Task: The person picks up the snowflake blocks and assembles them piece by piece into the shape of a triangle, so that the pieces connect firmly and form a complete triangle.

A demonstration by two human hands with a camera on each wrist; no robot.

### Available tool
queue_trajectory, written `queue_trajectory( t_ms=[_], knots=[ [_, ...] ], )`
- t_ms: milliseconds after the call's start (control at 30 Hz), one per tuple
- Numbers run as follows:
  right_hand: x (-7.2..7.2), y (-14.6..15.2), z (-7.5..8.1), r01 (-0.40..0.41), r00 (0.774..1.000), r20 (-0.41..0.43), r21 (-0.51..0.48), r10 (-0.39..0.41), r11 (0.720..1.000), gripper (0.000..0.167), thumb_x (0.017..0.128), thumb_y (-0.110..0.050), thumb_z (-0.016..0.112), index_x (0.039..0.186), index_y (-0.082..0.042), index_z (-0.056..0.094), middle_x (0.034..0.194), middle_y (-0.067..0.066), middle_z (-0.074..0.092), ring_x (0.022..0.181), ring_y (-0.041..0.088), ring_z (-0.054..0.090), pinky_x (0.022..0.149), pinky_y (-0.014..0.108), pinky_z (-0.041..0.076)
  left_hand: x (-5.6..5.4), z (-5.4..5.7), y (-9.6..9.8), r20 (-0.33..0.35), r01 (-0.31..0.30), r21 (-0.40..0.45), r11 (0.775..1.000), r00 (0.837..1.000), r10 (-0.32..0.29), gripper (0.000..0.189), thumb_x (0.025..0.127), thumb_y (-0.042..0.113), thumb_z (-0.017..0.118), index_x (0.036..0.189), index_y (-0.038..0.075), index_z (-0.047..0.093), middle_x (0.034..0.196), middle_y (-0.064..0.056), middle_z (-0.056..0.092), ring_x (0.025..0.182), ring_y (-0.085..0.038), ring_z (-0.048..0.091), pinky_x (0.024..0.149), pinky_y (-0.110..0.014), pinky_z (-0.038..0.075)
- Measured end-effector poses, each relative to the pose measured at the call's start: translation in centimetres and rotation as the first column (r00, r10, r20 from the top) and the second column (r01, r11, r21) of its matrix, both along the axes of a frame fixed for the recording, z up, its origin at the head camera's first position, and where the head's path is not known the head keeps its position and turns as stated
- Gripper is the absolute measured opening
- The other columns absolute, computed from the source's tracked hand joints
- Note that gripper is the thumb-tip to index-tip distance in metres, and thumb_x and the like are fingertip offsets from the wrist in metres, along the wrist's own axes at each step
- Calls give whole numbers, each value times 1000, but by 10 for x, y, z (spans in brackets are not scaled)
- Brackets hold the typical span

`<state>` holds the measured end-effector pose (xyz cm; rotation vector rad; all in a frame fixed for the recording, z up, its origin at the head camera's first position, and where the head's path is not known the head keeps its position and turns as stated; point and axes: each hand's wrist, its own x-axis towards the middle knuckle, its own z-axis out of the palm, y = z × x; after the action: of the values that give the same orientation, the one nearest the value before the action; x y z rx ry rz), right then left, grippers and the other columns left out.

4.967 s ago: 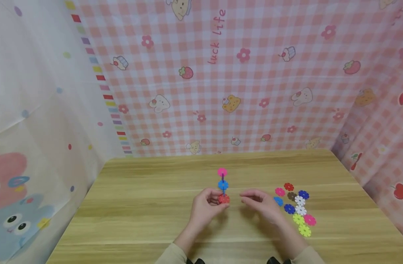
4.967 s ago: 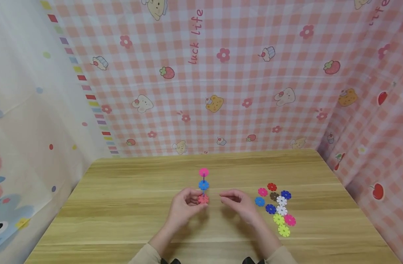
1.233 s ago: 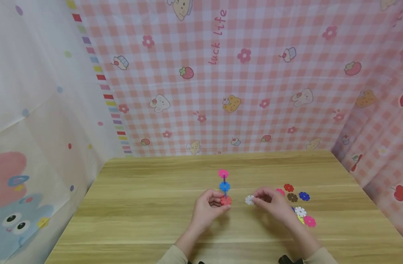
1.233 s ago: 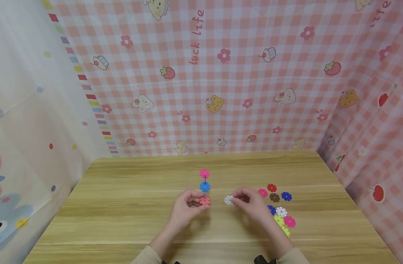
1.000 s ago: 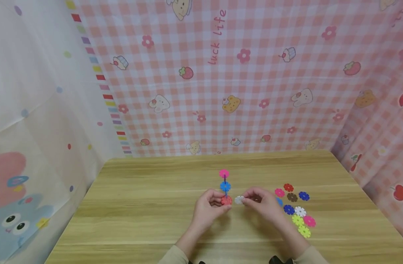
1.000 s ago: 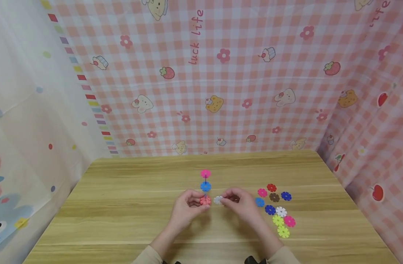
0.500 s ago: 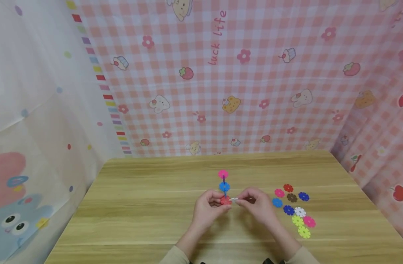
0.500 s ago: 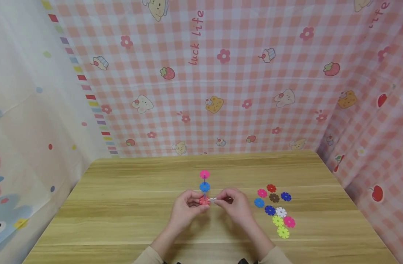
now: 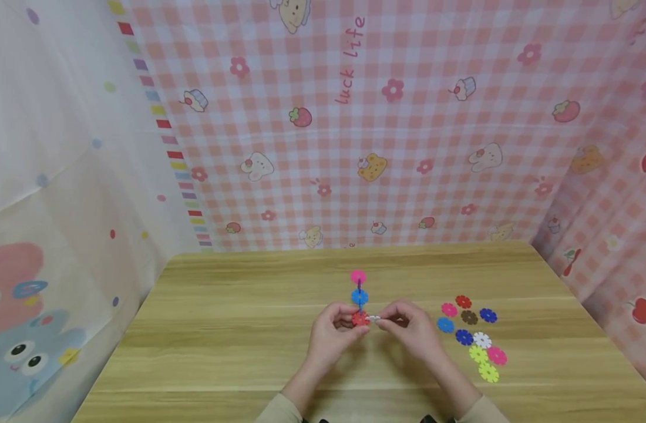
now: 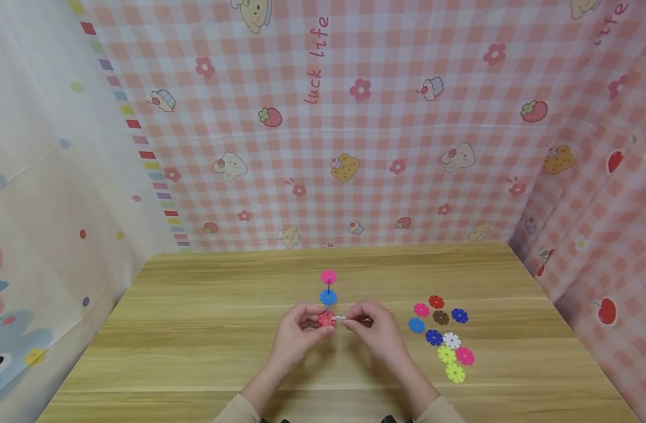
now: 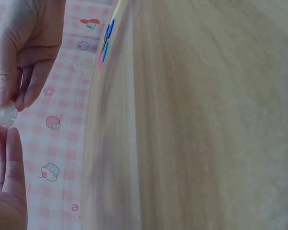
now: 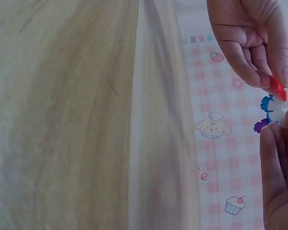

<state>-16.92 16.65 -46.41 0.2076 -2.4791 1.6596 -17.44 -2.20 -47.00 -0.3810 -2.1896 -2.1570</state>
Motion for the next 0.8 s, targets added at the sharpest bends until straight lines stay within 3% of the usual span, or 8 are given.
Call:
queue_trajectory(
  t_ms=[233, 633, 800],
  knots=[
    [0, -1, -2, 7, 1000, -15, -21, -8, 1000, 11, 81, 2, 77, 86, -4, 70, 86, 5, 67, 81, 14, 65, 76, 23, 56, -2, -5, -1, -14, -1, -12, 1000, 1000, 1, 33, 77, 1, 83, 105, -3, 66, 91, -11, 70, 82, -14, 65, 77, -25, 57],
    [0, 1, -2, 58, 998, -23, -36, -58, 998, 8, 84, 0, 76, 85, -4, 69, 86, 6, 69, 81, 15, 65, 76, 24, 56, -2, -4, -2, 14, 5, 6, 1000, 1000, -5, 35, 77, -1, 82, 107, -2, 65, 95, -12, 70, 88, -21, 67, 78, -26, 57],
    [0, 0, -2, 78, 997, -21, 4, -77, 997, 9, 83, -2, 77, 84, -7, 70, 83, 2, 68, 78, 14, 63, 74, 24, 55, 0, -3, 0, -104, -47, -60, 997, 994, 40, 37, 74, -1, 84, 107, 1, 68, 100, -10, 66, 91, -27, 64, 81, -33, 57]
  ],
)
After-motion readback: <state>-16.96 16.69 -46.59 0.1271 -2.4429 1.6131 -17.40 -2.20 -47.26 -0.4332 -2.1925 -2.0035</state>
